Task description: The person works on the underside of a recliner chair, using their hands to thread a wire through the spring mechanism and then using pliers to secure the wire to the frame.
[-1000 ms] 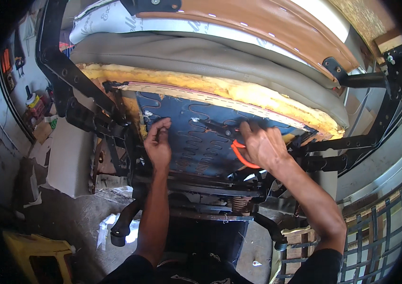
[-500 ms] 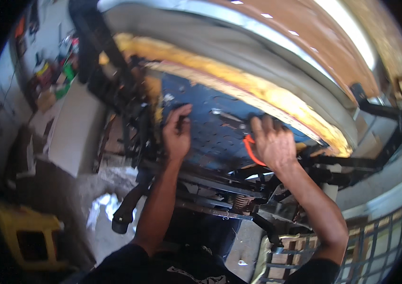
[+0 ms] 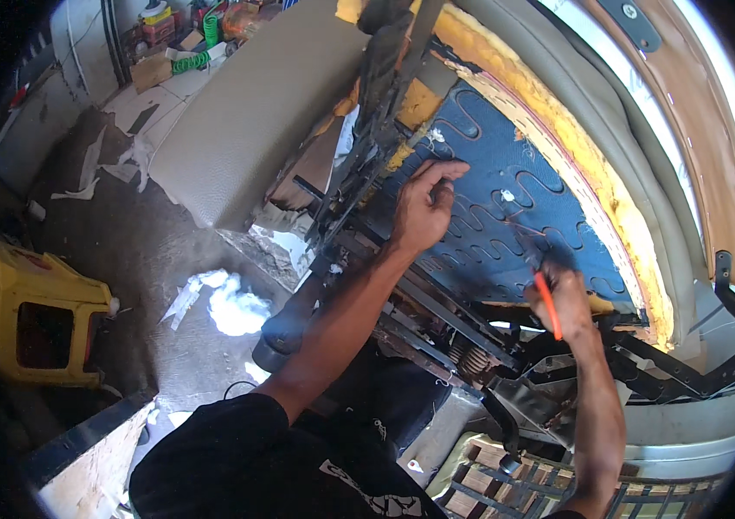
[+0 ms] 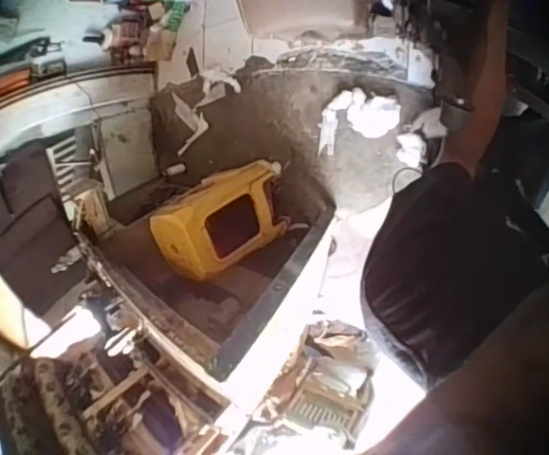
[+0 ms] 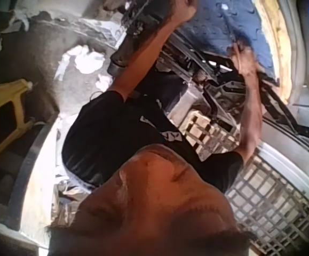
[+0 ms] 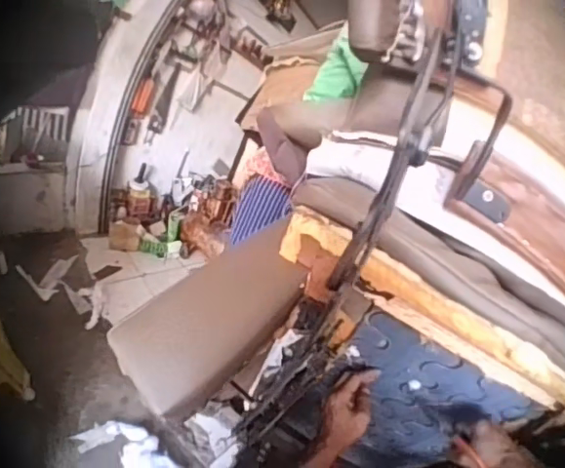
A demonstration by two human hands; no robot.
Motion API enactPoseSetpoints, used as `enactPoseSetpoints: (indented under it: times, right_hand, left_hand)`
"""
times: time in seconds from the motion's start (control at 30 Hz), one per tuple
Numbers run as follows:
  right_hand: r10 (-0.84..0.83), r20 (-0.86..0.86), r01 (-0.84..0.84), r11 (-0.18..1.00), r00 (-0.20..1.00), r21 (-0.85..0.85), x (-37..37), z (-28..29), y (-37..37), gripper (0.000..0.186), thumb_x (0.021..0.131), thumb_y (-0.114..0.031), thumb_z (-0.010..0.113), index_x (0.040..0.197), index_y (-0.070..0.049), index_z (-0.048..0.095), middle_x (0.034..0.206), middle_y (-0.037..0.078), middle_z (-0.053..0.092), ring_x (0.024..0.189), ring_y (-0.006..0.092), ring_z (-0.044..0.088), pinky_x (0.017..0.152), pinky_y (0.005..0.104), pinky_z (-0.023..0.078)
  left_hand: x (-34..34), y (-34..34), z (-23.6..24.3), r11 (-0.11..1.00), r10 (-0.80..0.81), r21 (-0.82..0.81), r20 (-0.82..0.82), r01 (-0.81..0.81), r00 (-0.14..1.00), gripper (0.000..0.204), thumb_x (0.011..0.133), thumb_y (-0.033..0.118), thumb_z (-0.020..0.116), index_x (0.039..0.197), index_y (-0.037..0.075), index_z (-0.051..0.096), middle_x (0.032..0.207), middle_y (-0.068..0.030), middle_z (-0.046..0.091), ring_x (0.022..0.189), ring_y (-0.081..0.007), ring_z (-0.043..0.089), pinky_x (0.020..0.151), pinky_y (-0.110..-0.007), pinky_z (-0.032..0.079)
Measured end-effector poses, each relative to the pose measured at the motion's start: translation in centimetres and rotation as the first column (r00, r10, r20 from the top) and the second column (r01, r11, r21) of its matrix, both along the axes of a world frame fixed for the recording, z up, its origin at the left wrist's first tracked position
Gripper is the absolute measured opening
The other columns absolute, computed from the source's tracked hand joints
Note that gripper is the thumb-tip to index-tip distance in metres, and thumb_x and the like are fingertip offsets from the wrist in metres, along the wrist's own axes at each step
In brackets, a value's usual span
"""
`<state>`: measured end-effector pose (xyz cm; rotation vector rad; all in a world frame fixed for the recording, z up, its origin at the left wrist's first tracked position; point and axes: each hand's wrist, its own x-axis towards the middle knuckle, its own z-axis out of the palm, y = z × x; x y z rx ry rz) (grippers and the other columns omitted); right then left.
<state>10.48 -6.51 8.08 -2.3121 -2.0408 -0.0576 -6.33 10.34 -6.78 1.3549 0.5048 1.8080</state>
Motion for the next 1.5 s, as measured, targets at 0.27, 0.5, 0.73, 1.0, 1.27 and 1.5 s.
enactPoseSetpoints:
  times: [0.27, 0.5, 0.73, 1.0, 1.27, 1.5]
  right_hand:
    - [0.135, 0.337, -0.185, 0.976, 0.932, 0.118, -4.5, 1.8, -1.8, 0.063, 0.076, -0.052, 0.086, 0.1, -0.002, 0.055, 0.091, 0.017, 0.064, 0.079, 0.0394, 0.069, 0.063, 0.0472, 0.054]
    - [-0.044, 0.538, -0.074, 0.978, 0.842, 0.196, -3.2, 2.3, -1.5, 0.055, 0.08, -0.05, 0.081, 0.099, -0.005, 0.056, 0.087, 0.012, 0.06, 0.078, 0.0315, 0.07, 0.058, 0.0438, 0.057]
    - [-0.038, 0.653, -0.139, 0.966, 0.757, 0.218, -2.4, 2.2, -0.9, 0.048, 0.077, -0.04, 0.083, 0.101, -0.007, 0.057, 0.088, 0.01, 0.059, 0.078, 0.027, 0.071, 0.057, 0.04, 0.058]
    - [0.058, 0.608, -0.135, 0.987, 0.792, 0.083, -0.7, 2.0, -0.2, 0.044, 0.081, -0.031, 0.078, 0.109, -0.003, 0.061, 0.089, 0.014, 0.065, 0.07, 0.0308, 0.072, 0.06, 0.0416, 0.059]
    - [0.059, 0.283, -0.072, 0.997, 0.957, 0.035, 1.8, 0.2, 0.5, 0.025, 0.088, -0.02, 0.069, 0.097, 0.002, 0.063, 0.077, 0.026, 0.068, 0.074, 0.0443, 0.07, 0.07, 0.0486, 0.058]
    - [0.036, 0.143, -0.049, 0.995, 0.989, 0.087, 0.9, 1.1, -1.3, 0.037, 0.083, -0.028, 0.081, 0.095, 0.002, 0.061, 0.072, 0.024, 0.065, 0.067, 0.0441, 0.066, 0.063, 0.0495, 0.054]
  left_hand:
    - [0.0, 0.8, -1.5, 1.0, -0.031, 0.005, 0.051, 0.031, 0.998, 0.04, 0.087, -0.014, 0.052, 0.117, 0.004, 0.07, 0.107, -0.0119, 0.069, 0.102, -0.0237, 0.068, 0.09, -0.033, 0.052]
    - [0.8, 0.0, -0.7, 0.992, -0.09, -0.088, -0.024, 0.088, 0.996, 0.039, 0.087, -0.012, 0.053, 0.118, 0.004, 0.07, 0.108, -0.013, 0.069, 0.104, -0.0259, 0.068, 0.09, -0.034, 0.052]
    - [0.6, 0.3, -0.8, 0.992, -0.09, -0.089, -0.034, 0.087, 0.995, 0.038, 0.088, -0.011, 0.055, 0.119, 0.004, 0.071, 0.108, -0.0119, 0.069, 0.104, -0.0258, 0.068, 0.089, -0.035, 0.053]
    - [1.1, 0.3, -1.4, 0.981, -0.146, -0.132, -0.012, 0.143, 0.989, 0.034, 0.09, -0.008, 0.057, 0.117, 0.005, 0.072, 0.107, -0.009, 0.067, 0.098, -0.0208, 0.065, 0.087, -0.033, 0.051]
    - [1.2, 0.0, -1.1, 0.949, -0.218, -0.216, 0.081, 0.23, 0.973, 0.029, 0.093, -0.007, 0.056, 0.115, 0.001, 0.072, 0.109, -0.0056, 0.067, 0.1, -0.0155, 0.063, 0.089, -0.029, 0.049]
    - [0.8, 0.2, -0.9, 0.923, -0.232, -0.293, 0.093, 0.249, 0.968, 0.026, 0.093, -0.008, 0.058, 0.113, 0.001, 0.072, 0.106, -0.0047, 0.068, 0.095, -0.0128, 0.063, 0.086, -0.026, 0.049]
